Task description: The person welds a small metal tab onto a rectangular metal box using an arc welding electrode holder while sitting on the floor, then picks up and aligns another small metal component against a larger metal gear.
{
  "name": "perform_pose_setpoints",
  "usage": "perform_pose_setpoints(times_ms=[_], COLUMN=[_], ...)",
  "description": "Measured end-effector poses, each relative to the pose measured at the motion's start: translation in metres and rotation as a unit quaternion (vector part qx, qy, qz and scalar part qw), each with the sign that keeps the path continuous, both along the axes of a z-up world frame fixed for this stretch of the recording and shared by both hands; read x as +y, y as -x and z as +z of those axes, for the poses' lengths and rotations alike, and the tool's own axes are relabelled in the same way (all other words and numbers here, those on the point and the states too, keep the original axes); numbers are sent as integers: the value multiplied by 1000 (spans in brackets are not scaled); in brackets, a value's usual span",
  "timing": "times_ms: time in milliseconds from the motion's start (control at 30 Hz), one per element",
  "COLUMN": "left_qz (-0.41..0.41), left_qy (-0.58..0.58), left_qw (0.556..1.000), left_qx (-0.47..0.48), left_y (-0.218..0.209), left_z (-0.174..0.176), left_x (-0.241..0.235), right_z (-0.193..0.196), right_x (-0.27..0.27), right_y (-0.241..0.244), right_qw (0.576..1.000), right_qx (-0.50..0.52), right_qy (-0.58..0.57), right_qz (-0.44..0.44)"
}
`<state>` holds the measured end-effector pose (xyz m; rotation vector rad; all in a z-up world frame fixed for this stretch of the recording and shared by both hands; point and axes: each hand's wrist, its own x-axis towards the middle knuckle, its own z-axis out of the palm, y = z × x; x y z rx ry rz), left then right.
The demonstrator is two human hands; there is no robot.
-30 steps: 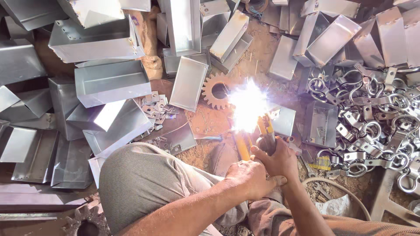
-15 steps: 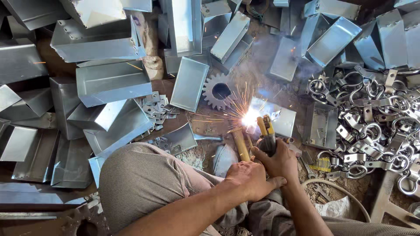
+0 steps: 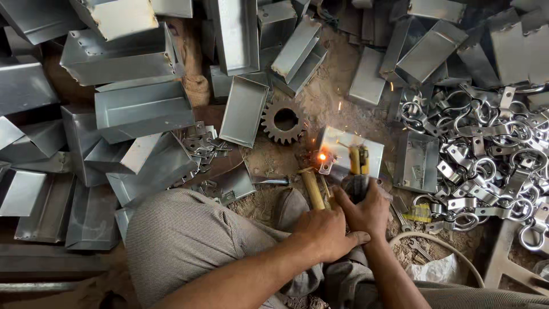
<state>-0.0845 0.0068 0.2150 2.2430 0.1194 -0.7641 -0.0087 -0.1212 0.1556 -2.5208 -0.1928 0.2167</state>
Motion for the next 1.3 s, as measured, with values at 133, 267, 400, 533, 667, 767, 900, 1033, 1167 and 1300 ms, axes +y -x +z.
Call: perform_pose_setpoints(times_ms=[133, 267, 400, 533, 667, 767, 900, 1033, 1167, 1300], left_qz=[-1, -11, -8, -6, -30, -76, -77, -129, -138, -135], left_qy=[11, 11, 5, 1, -16, -53, 120, 245, 256, 258], left_qw=[1000, 1000, 1000, 1000, 999, 994, 983, 952, 951, 953], left_qx=[1, 17, 17, 4, -9, -62, -116, -127, -109, -86], left_y=[-4, -5, -6, -7, -10, -8, 9, 18, 21, 32], left_z=[9, 12, 10, 11, 21, 44, 87, 110, 103, 95], left_x=[1, 1, -2, -1, -1, -2, -1, -16, -30, -41], right_z=[1, -2, 0, 1, -1, 2, 9, 23, 48, 87], right_x=[-2, -2, -2, -2, -6, -15, -25, -34, -51, -86], right_y=[-1, -1, -1, -2, -6, -12, -22, -22, -27, -33], right_qw=[999, 999, 999, 999, 998, 991, 986, 981, 963, 953], right_qx=[-29, -23, -38, -31, -27, -4, -45, 12, -6, -7], right_qy=[-8, -25, 4, -22, 4, -74, -82, -126, -223, -271], right_qz=[-33, -25, -20, -36, -56, -110, -139, -149, -153, -136])
